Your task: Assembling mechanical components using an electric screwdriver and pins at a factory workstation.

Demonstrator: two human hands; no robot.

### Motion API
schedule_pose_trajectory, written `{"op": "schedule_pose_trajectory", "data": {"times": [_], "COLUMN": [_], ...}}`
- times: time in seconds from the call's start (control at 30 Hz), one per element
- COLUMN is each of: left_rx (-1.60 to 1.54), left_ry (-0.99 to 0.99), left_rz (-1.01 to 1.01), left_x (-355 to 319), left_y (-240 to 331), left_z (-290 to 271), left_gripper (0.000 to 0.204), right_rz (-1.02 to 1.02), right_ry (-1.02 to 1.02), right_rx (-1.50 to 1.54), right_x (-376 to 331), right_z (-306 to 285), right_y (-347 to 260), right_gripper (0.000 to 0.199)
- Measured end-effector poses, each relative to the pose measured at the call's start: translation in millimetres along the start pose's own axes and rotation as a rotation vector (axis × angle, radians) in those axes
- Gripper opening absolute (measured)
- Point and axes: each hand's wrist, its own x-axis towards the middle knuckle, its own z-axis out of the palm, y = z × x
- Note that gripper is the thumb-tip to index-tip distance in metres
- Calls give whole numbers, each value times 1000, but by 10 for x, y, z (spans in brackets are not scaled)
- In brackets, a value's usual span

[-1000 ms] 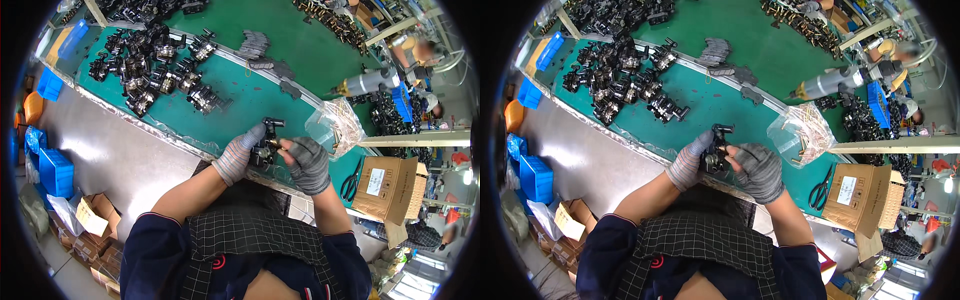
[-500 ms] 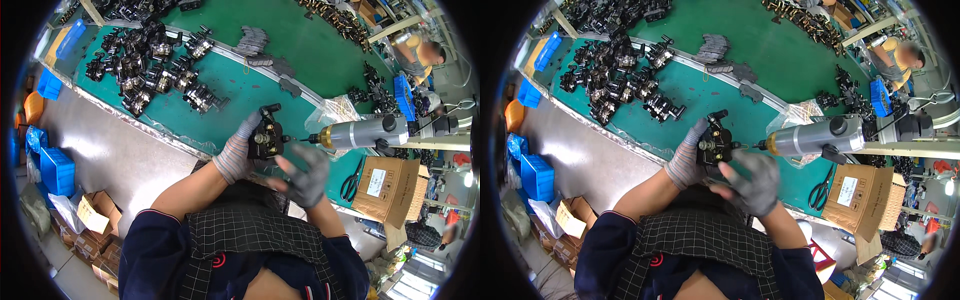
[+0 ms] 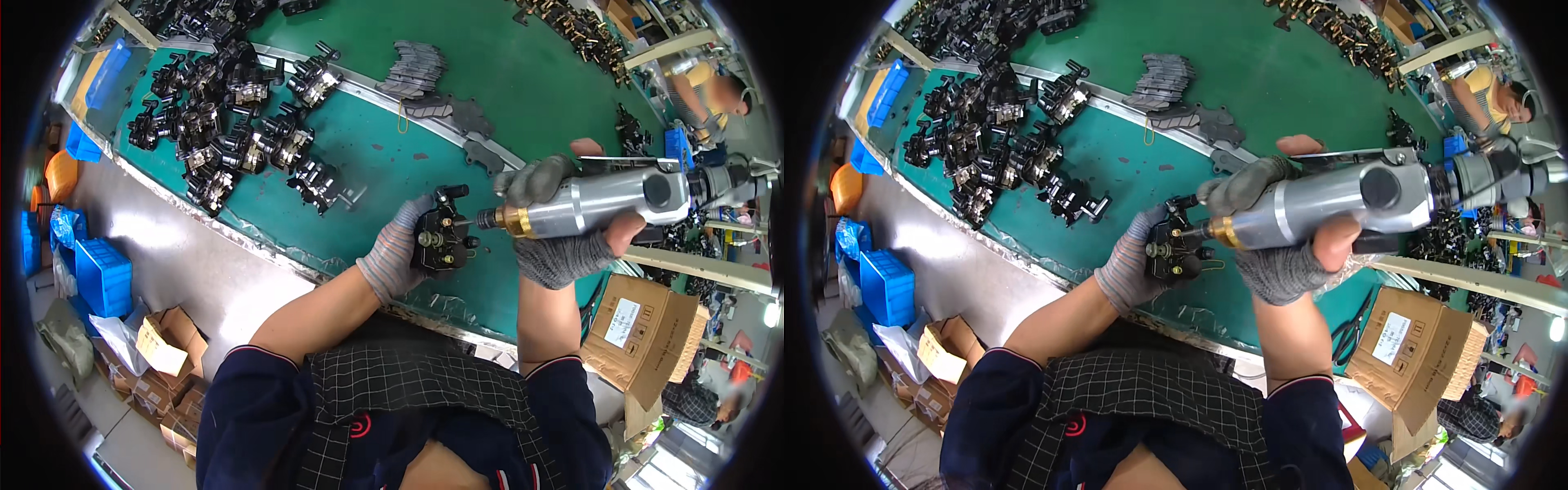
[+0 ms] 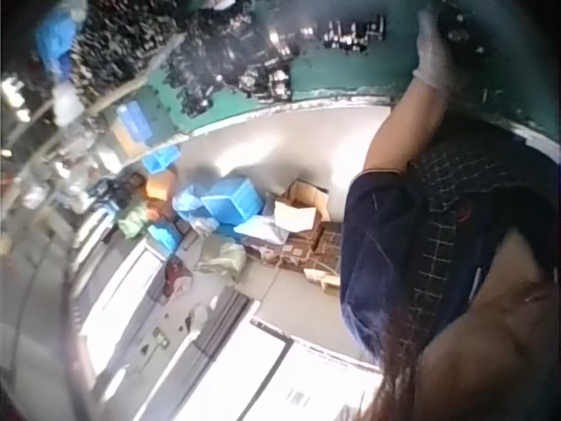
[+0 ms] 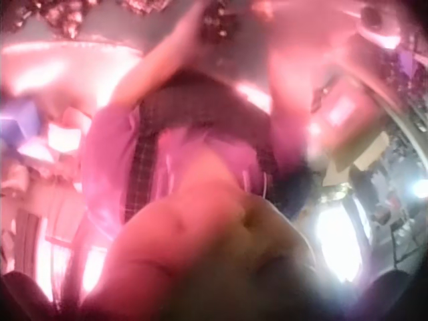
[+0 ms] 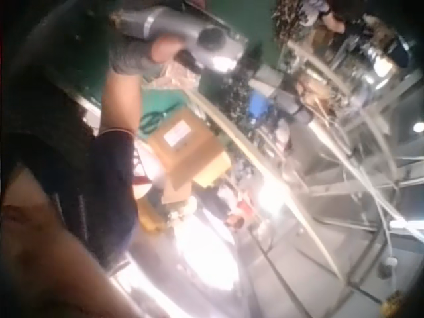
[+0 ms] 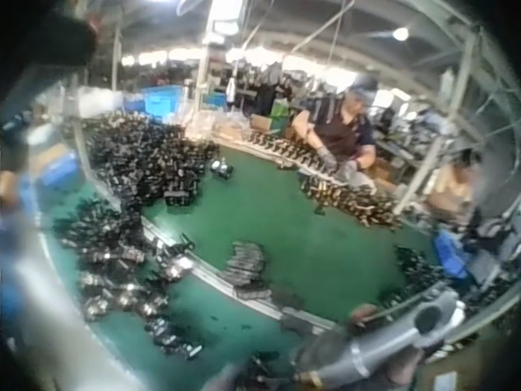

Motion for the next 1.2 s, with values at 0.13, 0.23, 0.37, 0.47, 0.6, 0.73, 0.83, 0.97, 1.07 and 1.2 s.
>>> {"op": "schedule_pose_trajectory", "data": {"times": [0.13,0.23,0.37,0.47,0.6,0.73,0.83,0.97,1.07,1.2], "left_rx": [5,10,-1,46,81,109,112,87,96,130], "left_ry": [-1,48,23,9,17,85,84,86,74,53], "left_rz": [8,-7,-66,-12,-47,-45,-32,44,72,73], "left_x": [-14,-88,-132,-124,-141,-276,-226,-218,-241,-275], "left_y": [36,81,89,16,4,12,11,-129,-173,-236], "left_z": [30,91,92,35,29,221,126,82,165,192], "left_gripper": [59,59,59,60,62,61,59,55,53,52], "right_rz": [-34,-26,-28,-20,-25,-70,-95,-76,-54,-39], "right_ry": [-87,-99,-267,-141,-111,-137,-140,-170,-230,-296], "right_rx": [-94,-55,-87,-108,-108,-114,-101,-68,-91,-29], "right_x": [47,22,52,-47,-105,-88,-116,-267,-376,-492], "right_z": [49,98,75,177,167,266,441,529,475,478], "right_y": [104,140,187,205,183,89,-133,-246,-206,-212], "right_gripper": [92,87,80,77,77,80,82,83,83,79]}}
